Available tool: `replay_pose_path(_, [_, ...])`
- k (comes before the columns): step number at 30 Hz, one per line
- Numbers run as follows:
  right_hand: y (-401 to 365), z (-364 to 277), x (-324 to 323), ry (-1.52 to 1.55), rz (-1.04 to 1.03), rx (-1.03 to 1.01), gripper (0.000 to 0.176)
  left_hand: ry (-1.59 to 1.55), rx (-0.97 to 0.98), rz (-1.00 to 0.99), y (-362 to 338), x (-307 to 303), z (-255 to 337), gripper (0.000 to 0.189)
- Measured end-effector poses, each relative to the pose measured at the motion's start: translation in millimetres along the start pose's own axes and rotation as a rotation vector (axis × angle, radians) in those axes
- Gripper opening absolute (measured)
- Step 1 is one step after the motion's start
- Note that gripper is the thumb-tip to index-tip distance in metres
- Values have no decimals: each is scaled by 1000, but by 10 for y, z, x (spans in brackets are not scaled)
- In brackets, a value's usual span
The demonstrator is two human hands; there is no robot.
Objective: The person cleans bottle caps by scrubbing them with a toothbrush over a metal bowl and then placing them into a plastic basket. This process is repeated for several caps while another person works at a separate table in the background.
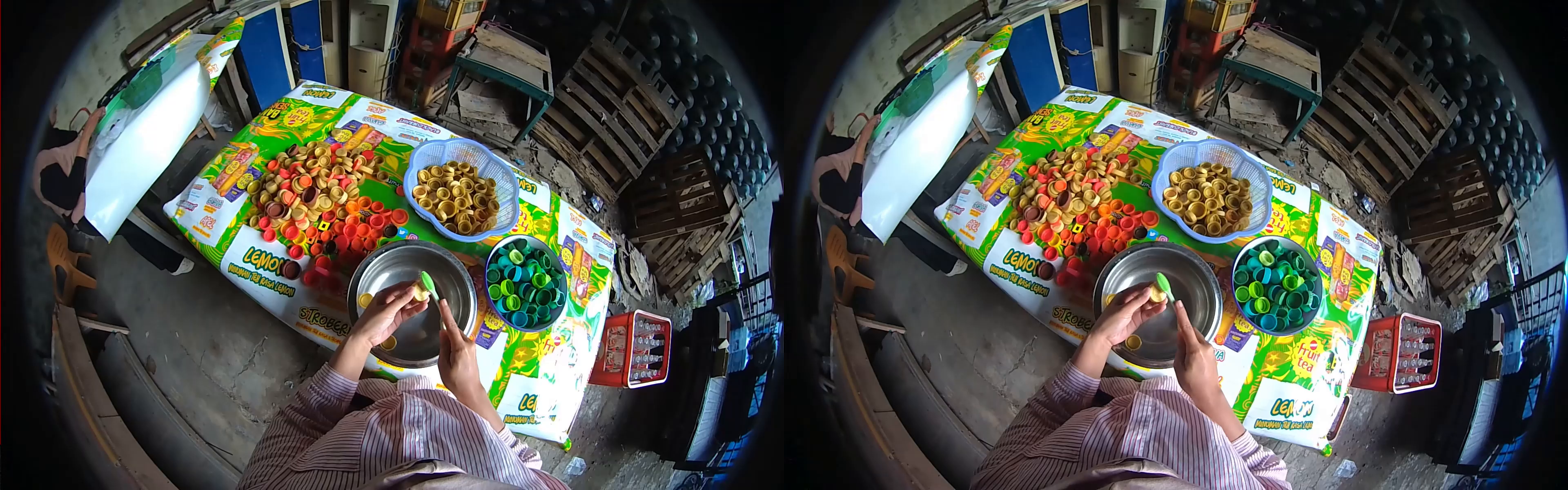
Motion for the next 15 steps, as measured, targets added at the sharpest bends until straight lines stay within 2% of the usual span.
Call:
replay_pose_path(1, [12,20,-12,-2,19,53,55,-2,-4,-2,-1,4,-8,32])
replay_pose_path(3, [18,54,-62,23,14,91,54,405,189,3,-7,25,32,32])
replay_pose_path(4, [3,42,-86,26,20,72,54,586,303,28,5,45,73,50])
replay_pose_path(5, [-13,27,-101,28,25,53,53,584,299,29,-10,60,96,50])
replay_pose_path(7, [-33,26,-99,-12,7,57,53,1007,439,161,-98,180,241,71])
replay_pose_path(8, [-41,26,-84,-53,-4,-10,53,1143,535,146,-79,157,245,87])
replay_pose_path(9, [-63,27,-70,-94,-18,-75,53,1142,531,147,-87,166,235,87])
replay_pose_path(11, [-91,72,-35,-136,-69,-42,53,1178,638,134,-100,211,244,91])
replay_pose_path(13, [-91,136,-15,-133,-47,-24,53,1144,635,113,-90,200,214,92])
replay_pose_path(15, [-89,139,-34,-68,-55,-7,54,891,578,87,-64,146,158,88])
Point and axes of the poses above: each hand's wrist, its own y-axis towards the middle knuckle, its own x-axis out of the palm, z = x × y, the point moved 2 cm from there along y, towards the middle knuckle
